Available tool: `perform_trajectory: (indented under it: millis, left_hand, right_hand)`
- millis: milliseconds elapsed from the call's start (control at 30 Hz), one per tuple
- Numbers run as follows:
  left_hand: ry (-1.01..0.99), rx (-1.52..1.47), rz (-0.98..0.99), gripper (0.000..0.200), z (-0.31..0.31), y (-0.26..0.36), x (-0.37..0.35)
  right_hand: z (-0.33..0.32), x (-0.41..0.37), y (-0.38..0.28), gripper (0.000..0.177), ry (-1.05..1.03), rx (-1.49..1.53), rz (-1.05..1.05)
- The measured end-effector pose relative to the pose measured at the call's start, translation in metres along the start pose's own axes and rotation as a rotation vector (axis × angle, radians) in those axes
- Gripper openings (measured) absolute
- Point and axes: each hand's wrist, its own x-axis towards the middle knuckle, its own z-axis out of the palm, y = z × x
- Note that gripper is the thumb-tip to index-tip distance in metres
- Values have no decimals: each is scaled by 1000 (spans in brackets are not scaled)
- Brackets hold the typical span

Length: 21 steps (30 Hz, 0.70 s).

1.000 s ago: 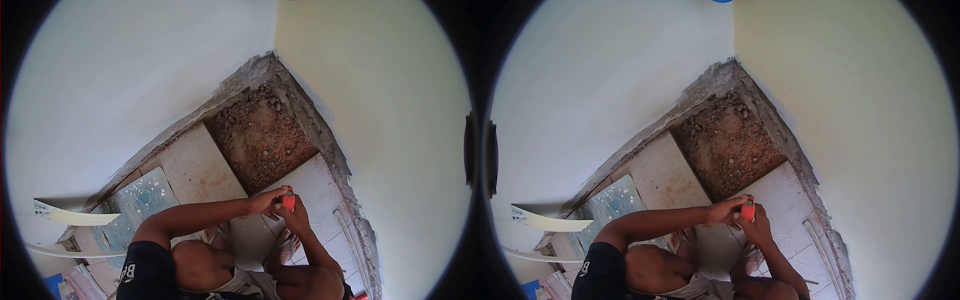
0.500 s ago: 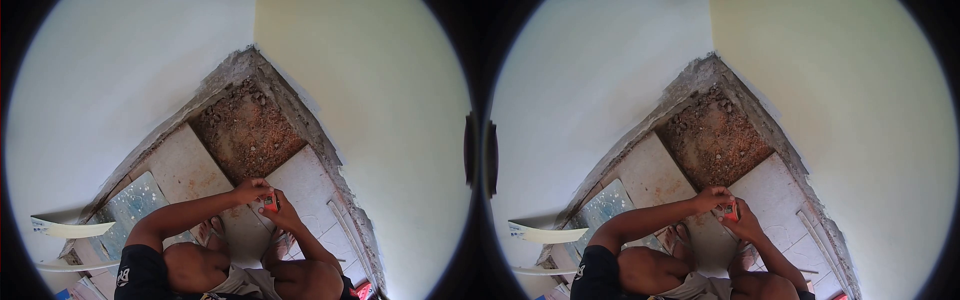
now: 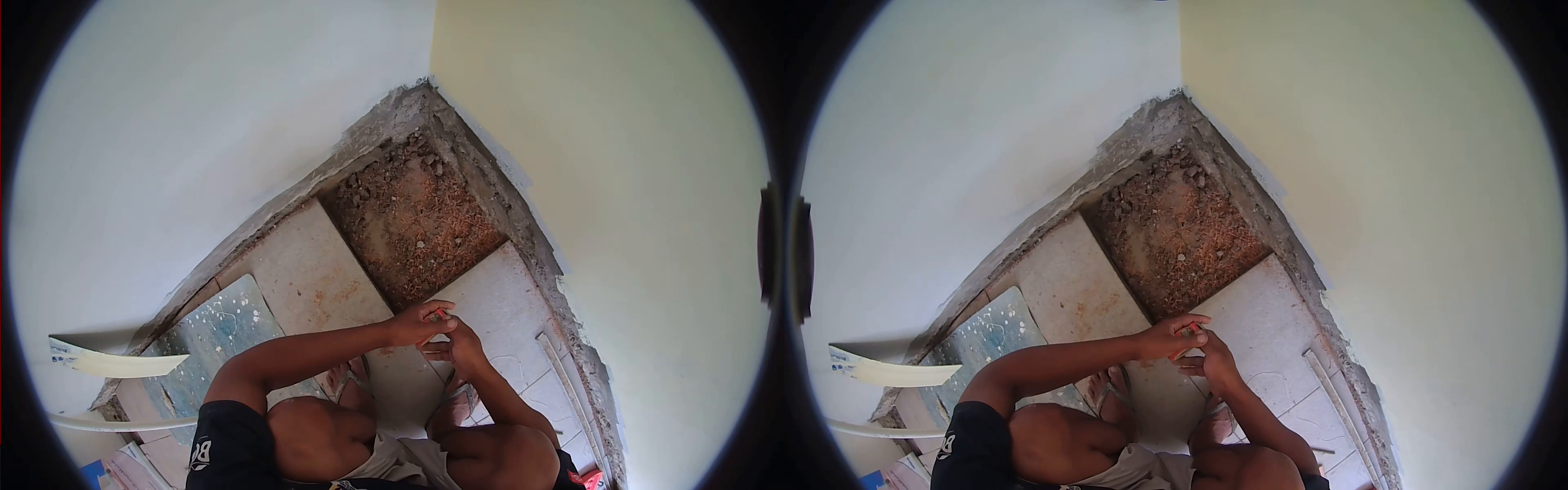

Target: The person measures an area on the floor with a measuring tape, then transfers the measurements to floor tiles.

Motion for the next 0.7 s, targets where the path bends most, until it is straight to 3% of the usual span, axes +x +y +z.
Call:
perform_trajectory:
  millis: [100,200,267,300,400,500,567,700]
  left_hand:
    - [-29,77,-123,63,3,2,-7]
    - [101,-27,13,59,9,-22,0]
    - [130,-132,-178,58,13,-5,-7]
    - [129,-132,-176,58,11,-11,-5]
    - [13,33,-113,61,4,-15,-2]
    - [-60,201,-66,68,6,-1,-12]
    - [188,591,137,74,11,-7,-15]
    - [288,886,219,75,18,10,-32]
  right_hand:
    - [3,-7,-2,52,-25,-147,7]
    - [-6,4,9,50,55,-254,-27]
    - [-23,17,20,48,38,-576,-202]
    - [-27,17,19,48,39,-577,-203]
    - [-34,18,18,39,64,-522,-137]
    - [-35,13,18,25,50,-244,-211]
    - [-28,5,7,14,73,-106,-102]
    - [-28,2,-13,14,76,11,-156]
